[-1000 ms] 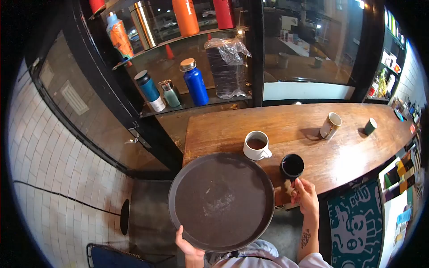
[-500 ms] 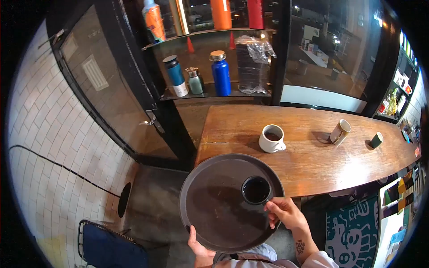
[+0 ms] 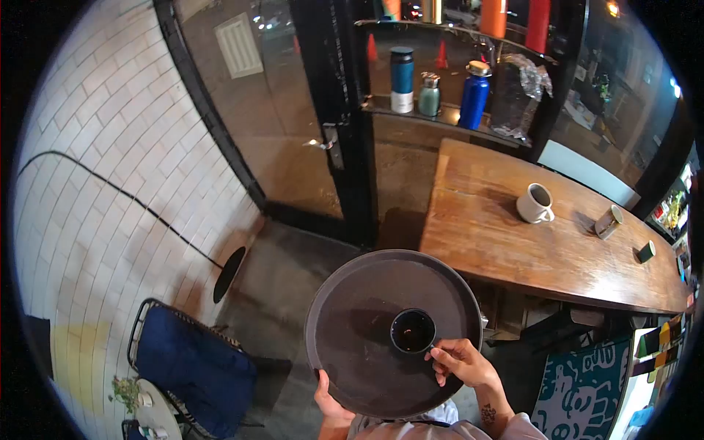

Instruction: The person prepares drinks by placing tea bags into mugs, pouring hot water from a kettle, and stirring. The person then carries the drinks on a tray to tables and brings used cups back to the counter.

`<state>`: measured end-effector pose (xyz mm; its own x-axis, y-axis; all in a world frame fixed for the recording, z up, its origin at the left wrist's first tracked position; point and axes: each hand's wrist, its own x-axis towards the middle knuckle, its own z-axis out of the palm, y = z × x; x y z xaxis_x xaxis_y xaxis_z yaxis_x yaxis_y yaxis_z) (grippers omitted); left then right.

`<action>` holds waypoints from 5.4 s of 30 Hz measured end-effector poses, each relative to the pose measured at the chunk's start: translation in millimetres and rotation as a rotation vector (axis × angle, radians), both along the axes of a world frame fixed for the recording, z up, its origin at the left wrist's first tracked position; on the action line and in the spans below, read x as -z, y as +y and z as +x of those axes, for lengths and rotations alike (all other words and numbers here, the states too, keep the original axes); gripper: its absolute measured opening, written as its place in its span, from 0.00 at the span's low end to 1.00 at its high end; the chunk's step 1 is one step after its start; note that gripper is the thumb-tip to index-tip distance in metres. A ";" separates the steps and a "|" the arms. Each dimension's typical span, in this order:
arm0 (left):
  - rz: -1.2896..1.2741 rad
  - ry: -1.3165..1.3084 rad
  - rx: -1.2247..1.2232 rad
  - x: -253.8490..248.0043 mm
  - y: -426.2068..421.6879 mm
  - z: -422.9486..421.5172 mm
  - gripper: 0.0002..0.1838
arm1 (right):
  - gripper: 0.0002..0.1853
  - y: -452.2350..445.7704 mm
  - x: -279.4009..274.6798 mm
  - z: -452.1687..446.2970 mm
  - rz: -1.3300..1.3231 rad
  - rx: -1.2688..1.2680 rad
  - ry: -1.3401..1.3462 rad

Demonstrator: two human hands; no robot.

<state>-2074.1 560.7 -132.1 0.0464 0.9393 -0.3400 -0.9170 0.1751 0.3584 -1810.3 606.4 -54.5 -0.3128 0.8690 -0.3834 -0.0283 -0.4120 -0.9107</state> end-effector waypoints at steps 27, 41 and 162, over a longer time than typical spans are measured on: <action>-0.711 0.108 -0.453 341.3 -120.3 -75.8 0.31 | 0.22 73.8 414.5 -41.4 -0.223 0.096 -0.196; -0.869 -0.025 -0.446 439.4 -138.0 6.1 0.38 | 0.12 247.3 772.9 34.1 -0.217 0.425 -0.296; 0.940 1.173 2.182 31.6 -1589.6 565.7 0.47 | 0.30 -1854.8 131.8 59.4 -0.520 2.971 -0.497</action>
